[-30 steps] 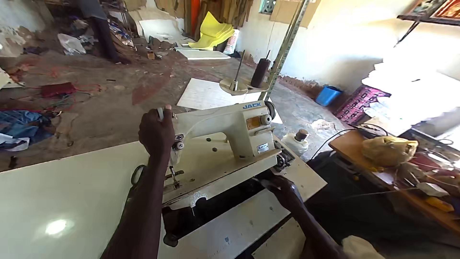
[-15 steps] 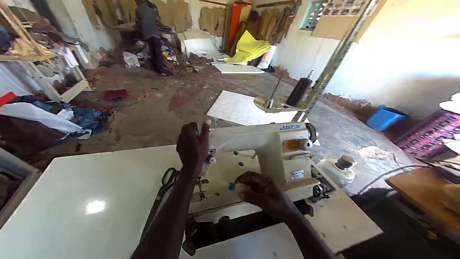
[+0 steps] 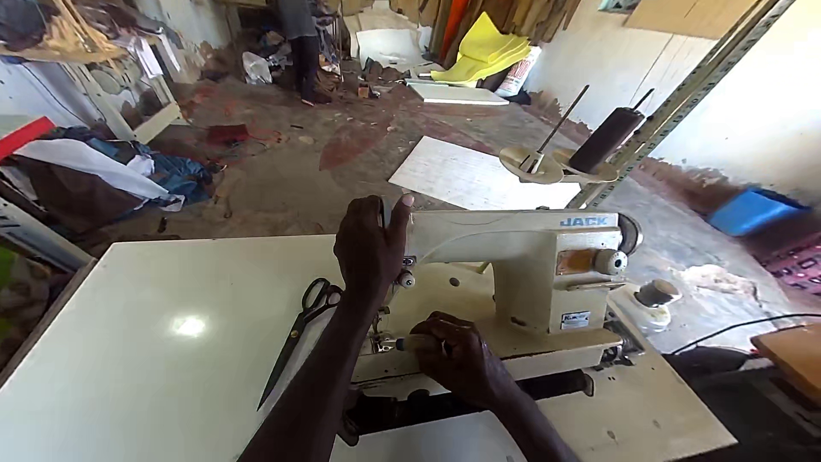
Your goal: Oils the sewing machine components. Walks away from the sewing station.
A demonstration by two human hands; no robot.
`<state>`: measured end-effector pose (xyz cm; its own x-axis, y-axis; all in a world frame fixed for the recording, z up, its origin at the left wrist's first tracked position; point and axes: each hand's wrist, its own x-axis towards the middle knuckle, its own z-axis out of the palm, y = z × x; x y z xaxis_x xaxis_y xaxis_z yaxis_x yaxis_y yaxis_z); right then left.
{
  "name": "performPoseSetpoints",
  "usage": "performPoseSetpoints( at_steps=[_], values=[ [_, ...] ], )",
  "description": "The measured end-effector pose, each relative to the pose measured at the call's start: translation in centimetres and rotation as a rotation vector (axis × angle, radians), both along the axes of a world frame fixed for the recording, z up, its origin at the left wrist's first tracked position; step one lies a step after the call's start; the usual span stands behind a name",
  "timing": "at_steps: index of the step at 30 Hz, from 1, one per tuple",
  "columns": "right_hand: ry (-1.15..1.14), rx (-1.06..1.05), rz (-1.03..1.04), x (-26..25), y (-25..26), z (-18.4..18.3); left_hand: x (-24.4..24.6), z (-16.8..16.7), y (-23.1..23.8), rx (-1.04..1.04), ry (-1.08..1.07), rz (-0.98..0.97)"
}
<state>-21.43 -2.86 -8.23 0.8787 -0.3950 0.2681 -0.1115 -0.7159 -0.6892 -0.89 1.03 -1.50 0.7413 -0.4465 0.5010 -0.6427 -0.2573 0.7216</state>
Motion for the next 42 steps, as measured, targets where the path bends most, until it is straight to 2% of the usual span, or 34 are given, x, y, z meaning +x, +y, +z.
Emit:
performPoseSetpoints(
  at_steps=[17, 24, 33, 35, 38, 42],
  values=[
    [0.051, -0.07, -0.011, 0.3, 0.2, -0.2, 0.2, 0.4, -0.1, 0.007, 0.043, -0.02],
    [-0.022, 0.001, -0.012, -0.3, -0.1, -0.2, 0.3, 0.2, -0.2, 0.002, 0.017, -0.012],
    [0.022, -0.009, -0.048, -0.2, 0.0, -0.2, 0.1, 0.3, -0.1, 0.018, 0.019, -0.009],
    [-0.101, 0.017, -0.069, -0.6, 0.2, -0.3, 0.1, 0.2, 0.0, 0.014, 0.015, -0.011],
    [-0.487, 0.073, -0.153, -0.5, -0.2, 0.4, 0.2, 0.3, -0.1, 0.001, 0.015, -0.019],
    [-0.758, -0.011, -0.361, 3.2, -2.5, 4.4, 0.3, 0.2, 0.1, 0.026, -0.004, -0.033]
  ],
)
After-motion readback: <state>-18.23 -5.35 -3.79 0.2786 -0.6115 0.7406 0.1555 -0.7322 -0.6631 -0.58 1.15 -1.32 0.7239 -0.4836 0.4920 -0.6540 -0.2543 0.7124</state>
